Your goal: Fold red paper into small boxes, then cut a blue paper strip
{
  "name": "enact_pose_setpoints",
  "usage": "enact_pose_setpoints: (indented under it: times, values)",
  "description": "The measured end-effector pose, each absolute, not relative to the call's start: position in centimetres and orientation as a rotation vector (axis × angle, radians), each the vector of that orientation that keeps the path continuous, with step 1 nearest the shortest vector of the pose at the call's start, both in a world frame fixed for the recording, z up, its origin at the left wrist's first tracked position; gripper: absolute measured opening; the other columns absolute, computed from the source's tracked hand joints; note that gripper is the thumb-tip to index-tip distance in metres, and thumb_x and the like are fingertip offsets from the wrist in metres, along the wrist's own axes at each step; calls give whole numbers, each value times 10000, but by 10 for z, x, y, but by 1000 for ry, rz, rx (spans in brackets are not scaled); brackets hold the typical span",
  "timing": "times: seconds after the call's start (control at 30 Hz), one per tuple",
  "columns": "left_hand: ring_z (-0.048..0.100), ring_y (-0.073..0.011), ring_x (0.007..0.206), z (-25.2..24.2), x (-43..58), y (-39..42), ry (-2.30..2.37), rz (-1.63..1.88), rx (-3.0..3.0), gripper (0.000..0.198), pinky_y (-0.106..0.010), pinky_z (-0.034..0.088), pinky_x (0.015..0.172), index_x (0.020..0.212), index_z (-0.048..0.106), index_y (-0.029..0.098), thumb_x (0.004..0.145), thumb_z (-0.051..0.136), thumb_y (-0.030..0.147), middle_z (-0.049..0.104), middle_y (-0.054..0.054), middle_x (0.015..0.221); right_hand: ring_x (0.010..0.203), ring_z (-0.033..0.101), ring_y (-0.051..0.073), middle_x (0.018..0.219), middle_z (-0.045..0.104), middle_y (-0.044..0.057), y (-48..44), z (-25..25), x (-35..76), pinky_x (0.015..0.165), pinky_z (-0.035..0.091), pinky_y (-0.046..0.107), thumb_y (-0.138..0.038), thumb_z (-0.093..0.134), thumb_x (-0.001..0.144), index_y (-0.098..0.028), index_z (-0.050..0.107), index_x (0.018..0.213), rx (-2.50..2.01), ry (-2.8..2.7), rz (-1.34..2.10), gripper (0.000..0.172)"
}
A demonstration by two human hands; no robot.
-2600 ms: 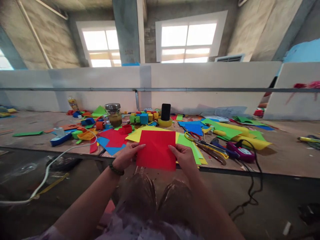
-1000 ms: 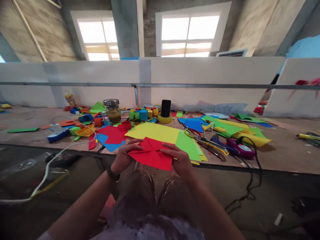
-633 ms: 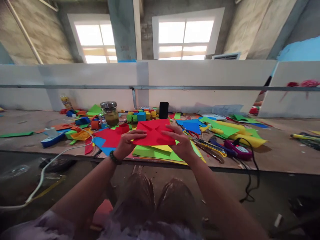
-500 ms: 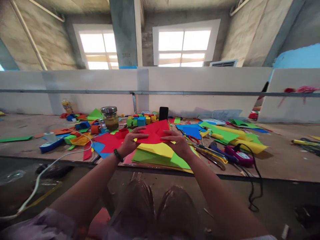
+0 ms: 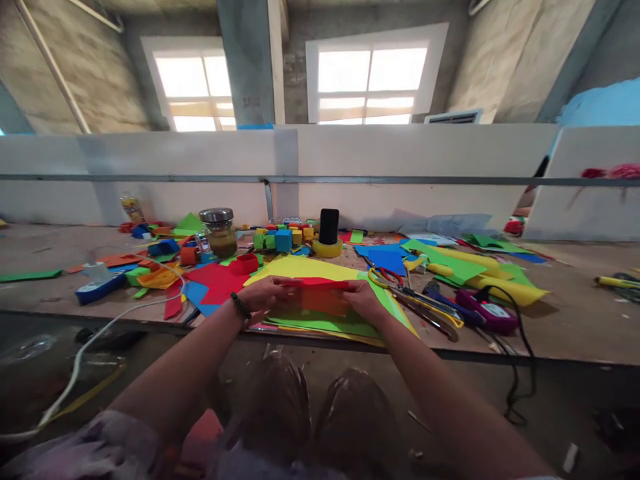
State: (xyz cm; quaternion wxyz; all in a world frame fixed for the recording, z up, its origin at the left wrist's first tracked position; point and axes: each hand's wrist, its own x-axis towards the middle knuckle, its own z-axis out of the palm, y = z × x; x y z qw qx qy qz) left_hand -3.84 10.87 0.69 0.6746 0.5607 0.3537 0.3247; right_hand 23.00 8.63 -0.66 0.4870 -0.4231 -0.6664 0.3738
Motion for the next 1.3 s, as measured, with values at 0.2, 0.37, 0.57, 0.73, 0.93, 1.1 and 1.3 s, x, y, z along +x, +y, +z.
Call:
enact_pose_setpoints:
  times: [0.2,0.37,0.57,0.73,0.93,1.1,1.3]
  values:
    - [675,-246,996,6,-18,95,718,1013,1150,486,-275,514,804,854,727,106,562,873,465,723,-144,1013,760,684,201,866,767,69,78,-3,220,741,535,352,-484,751,689,-182,787,904,-980,-1443,975,373]
    - [658,-264,1052,10,-20,69,645,1123,1129,539,-305,499,848,1015,733,148,578,872,430,727,-125,1034,748,684,207,816,765,55,53,12,201,752,540,360,-434,812,649,-189,789,845,-894,-1315,897,315]
    - [661,-268,1006,15,-36,57,723,1083,1509,404,-324,484,869,990,769,153,644,834,352,748,-100,976,893,685,213,959,751,64,24,31,194,787,544,333,-294,835,642,-254,795,779,-729,-1630,713,148]
    - [656,-235,897,15,-42,50,766,1160,1635,307,-311,491,816,904,785,155,739,748,411,757,-52,912,725,668,187,797,757,26,17,28,195,678,534,307,-280,814,672,-268,799,767,-769,-1559,649,97]
    - [642,-194,783,24,-34,28,780,1250,1481,261,-275,490,729,792,788,162,653,808,383,759,-45,847,781,655,196,851,747,28,12,14,190,691,527,308,-344,805,679,-252,792,821,-828,-1339,681,169]
    - [607,-167,663,29,-23,11,814,1404,1351,277,-273,494,669,674,764,145,560,851,382,722,-31,670,946,629,211,1226,652,74,2,12,179,740,509,301,-340,794,698,-211,762,802,-919,-1223,520,169]
    - [607,-158,686,27,-21,6,848,1466,1320,297,-248,495,660,757,749,131,584,844,353,715,-25,725,769,662,211,913,752,47,-5,15,173,703,538,333,-392,830,641,-213,763,840,-919,-1067,866,276]
